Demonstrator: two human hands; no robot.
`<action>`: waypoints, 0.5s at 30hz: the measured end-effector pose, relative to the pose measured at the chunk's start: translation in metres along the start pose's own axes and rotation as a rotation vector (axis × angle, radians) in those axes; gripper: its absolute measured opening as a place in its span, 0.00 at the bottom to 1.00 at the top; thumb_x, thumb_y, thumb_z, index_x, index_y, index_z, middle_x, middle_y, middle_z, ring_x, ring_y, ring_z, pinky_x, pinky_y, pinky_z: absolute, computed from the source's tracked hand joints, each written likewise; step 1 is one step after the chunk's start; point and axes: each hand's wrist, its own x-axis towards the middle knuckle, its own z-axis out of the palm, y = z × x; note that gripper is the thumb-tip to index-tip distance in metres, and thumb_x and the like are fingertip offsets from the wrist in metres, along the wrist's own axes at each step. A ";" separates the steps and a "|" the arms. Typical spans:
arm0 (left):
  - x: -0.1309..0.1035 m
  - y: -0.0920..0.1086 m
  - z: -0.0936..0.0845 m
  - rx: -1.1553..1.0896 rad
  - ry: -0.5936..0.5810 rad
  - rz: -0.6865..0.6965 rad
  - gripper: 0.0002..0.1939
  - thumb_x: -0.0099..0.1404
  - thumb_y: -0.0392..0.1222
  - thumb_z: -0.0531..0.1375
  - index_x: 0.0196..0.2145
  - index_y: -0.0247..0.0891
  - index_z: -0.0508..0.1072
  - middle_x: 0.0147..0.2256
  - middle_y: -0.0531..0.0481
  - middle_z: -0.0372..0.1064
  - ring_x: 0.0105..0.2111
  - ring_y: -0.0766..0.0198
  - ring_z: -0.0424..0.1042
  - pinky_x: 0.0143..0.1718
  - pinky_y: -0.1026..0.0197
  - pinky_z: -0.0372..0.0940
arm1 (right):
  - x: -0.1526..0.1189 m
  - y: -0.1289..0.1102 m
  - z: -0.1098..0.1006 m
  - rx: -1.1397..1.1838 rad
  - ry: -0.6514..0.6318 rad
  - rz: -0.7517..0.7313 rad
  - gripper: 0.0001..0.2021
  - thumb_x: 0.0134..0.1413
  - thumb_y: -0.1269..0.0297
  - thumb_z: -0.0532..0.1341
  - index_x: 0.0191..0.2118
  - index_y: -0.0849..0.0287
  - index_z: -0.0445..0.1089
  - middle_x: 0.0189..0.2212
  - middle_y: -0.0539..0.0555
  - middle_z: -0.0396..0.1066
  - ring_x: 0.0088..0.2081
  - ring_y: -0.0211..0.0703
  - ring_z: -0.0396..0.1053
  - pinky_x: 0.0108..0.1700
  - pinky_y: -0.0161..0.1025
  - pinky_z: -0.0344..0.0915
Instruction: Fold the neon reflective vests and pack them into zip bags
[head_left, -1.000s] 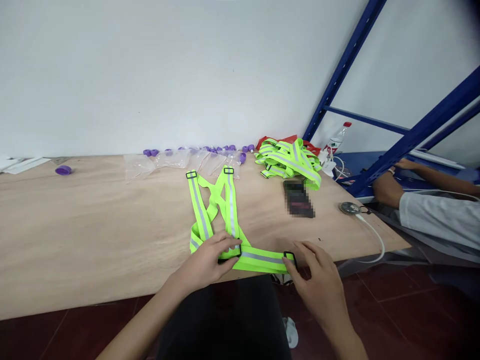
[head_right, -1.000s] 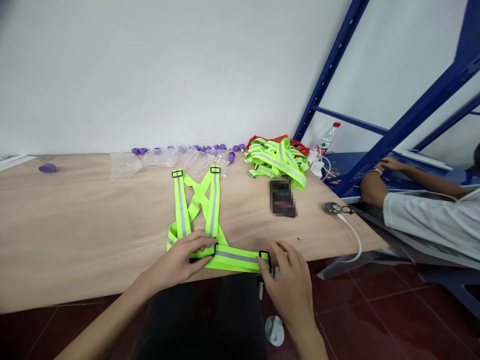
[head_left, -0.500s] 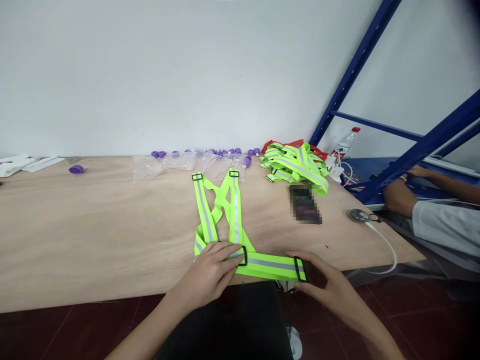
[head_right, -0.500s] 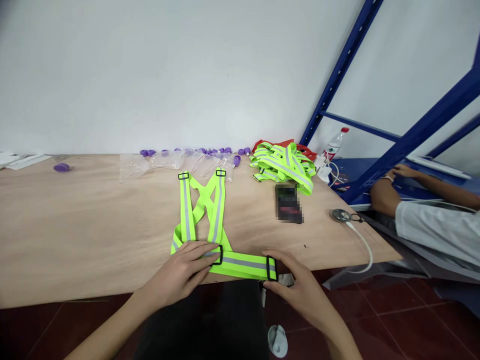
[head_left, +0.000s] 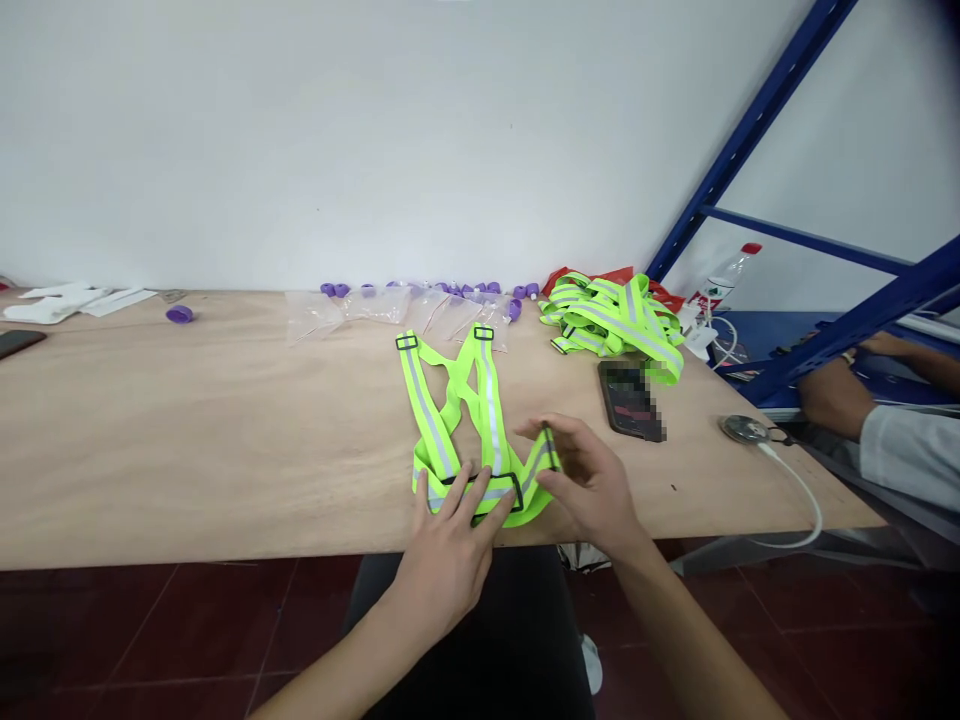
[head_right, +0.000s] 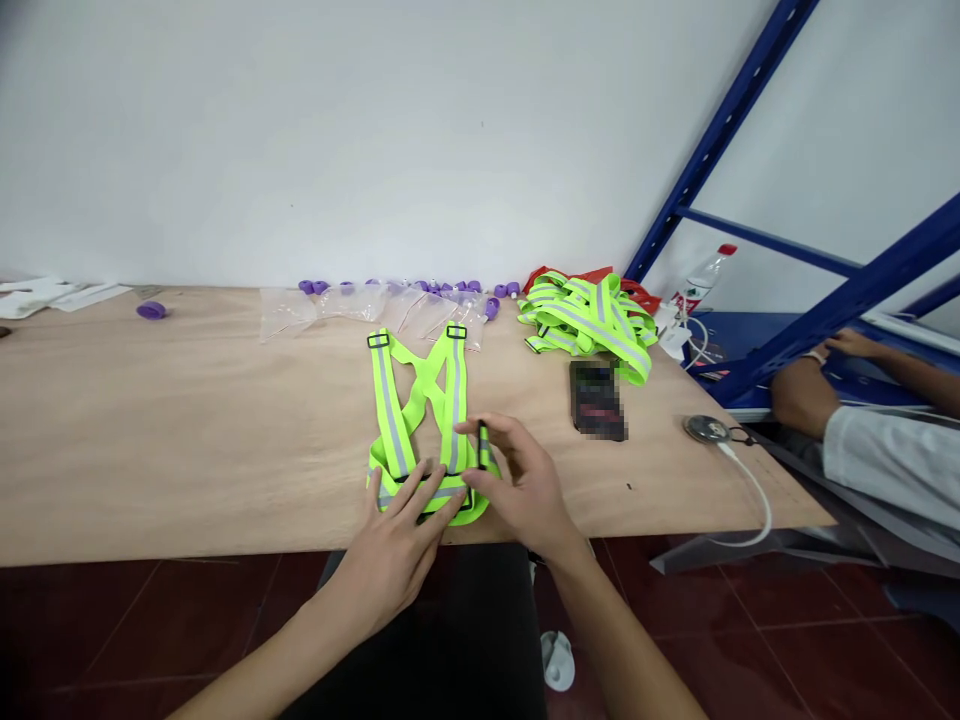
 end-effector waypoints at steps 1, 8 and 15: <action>0.001 0.000 0.000 -0.012 -0.003 -0.010 0.28 0.72 0.34 0.52 0.68 0.46 0.59 0.67 0.39 0.57 0.67 0.40 0.55 0.62 0.19 0.41 | 0.005 -0.003 0.013 0.005 -0.044 -0.002 0.20 0.55 0.58 0.68 0.53 0.53 0.68 0.49 0.57 0.76 0.53 0.49 0.74 0.54 0.46 0.71; 0.007 0.002 0.003 -0.157 0.006 -0.071 0.20 0.70 0.35 0.53 0.57 0.39 0.73 0.48 0.39 0.77 0.48 0.44 0.75 0.56 0.33 0.63 | 0.025 -0.002 0.072 -0.150 -0.440 0.109 0.22 0.49 0.64 0.70 0.52 0.54 0.72 0.47 0.51 0.77 0.46 0.45 0.75 0.50 0.42 0.70; -0.004 -0.016 -0.024 -0.583 0.071 -0.038 0.13 0.71 0.34 0.54 0.38 0.42 0.78 0.38 0.47 0.79 0.40 0.55 0.77 0.46 0.52 0.71 | 0.022 0.011 0.064 -0.221 -0.500 0.131 0.24 0.49 0.64 0.71 0.54 0.54 0.72 0.46 0.51 0.78 0.46 0.46 0.75 0.50 0.41 0.70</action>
